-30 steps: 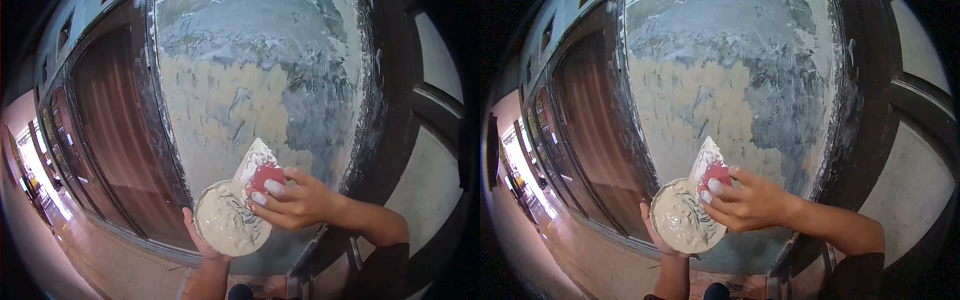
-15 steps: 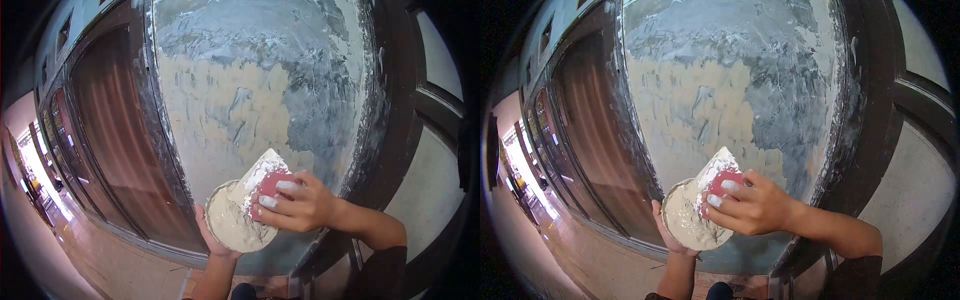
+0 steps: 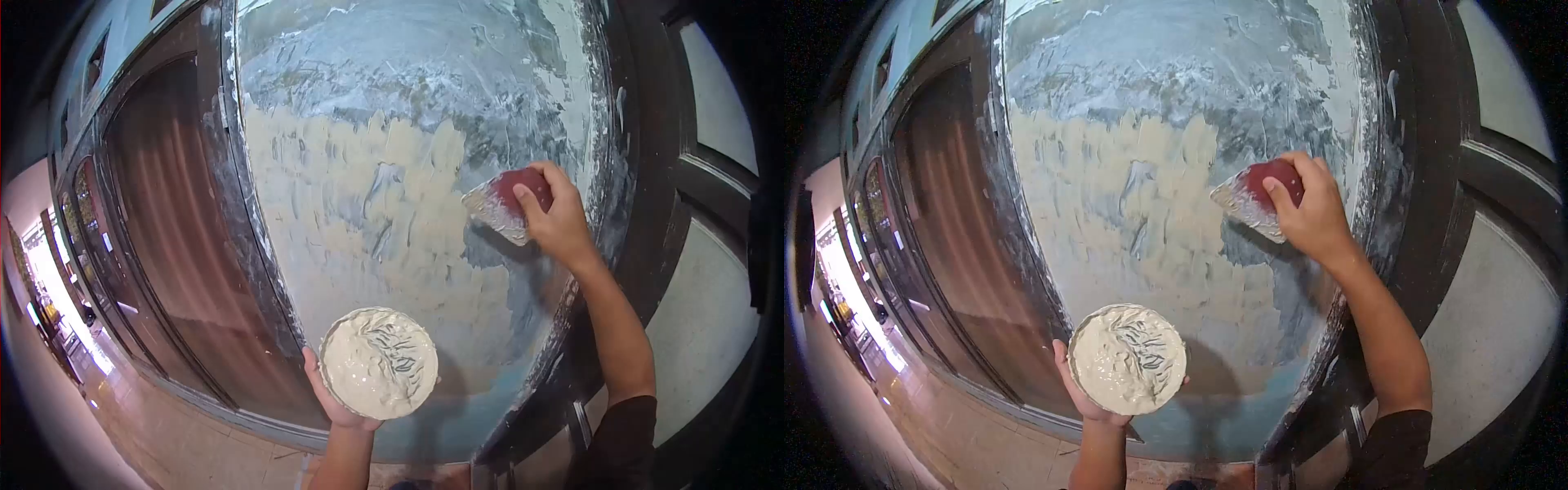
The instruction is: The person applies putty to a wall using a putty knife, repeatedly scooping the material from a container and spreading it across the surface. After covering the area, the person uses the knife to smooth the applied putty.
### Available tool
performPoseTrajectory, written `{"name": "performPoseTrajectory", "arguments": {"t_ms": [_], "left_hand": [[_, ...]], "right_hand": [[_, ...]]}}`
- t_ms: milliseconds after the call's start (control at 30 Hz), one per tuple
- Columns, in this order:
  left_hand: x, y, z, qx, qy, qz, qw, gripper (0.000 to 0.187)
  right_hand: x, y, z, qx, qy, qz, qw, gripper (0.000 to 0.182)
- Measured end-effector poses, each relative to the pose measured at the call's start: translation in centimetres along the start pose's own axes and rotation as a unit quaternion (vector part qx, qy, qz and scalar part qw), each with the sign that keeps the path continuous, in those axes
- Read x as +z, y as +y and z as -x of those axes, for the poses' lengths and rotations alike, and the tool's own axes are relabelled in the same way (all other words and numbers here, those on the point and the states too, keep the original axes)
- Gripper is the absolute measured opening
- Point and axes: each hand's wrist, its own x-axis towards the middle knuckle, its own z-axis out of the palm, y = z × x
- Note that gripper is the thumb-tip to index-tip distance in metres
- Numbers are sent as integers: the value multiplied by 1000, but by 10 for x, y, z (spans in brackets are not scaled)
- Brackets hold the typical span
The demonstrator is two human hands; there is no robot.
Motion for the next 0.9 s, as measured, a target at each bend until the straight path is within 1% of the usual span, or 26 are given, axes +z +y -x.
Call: {"name": "performPoseTrajectory", "arguments": {"t_ms": [67,167,233,367,400,433,500,533,633,667,733,767,833,900], "left_hand": [[3,4,-5,-3,-6,7,1000,93],[2,8,-14,-3,6,10,1000,93],[2,11,-19,-20,-60,34,997,93],[6,14,-30,-38,-47,30,998,96],[4,14,-34,-47,-76,50,995,98],[4,14,-36,-48,-78,51,994,98],[3,15,-39,-47,-54,78,994,97],[0,15,-42,-9,-9,38,999,97],[4,19,-42,-24,-34,37,998,97],[2,19,-43,-24,-33,38,998,97],[-3,19,-45,-11,14,64,998,97],[-1,19,-44,-11,15,65,998,97],[5,20,-42,-41,-65,68,995,97],[5,21,-41,-37,-59,56,996,96]], "right_hand": [[1,10,-14,-1,7,58,998,30],[5,7,-26,19,3,66,998,31],[9,8,-29,19,-7,82,996,31],[17,7,-32,26,-26,127,991,32],[18,9,-34,36,-31,127,991,32],[18,13,-36,35,-30,129,991,32],[18,20,-41,17,-9,147,989,32],[15,16,-45,31,-12,141,989,33],[16,19,-44,41,2,112,993,34],[19,24,-40,23,3,135,991,34],[23,14,-38,11,-17,161,987,34],[24,10,-37,1,-37,185,982,34],[25,16,-45,-9,-27,205,978,36],[22,27,-58,26,50,152,987,37]]}}
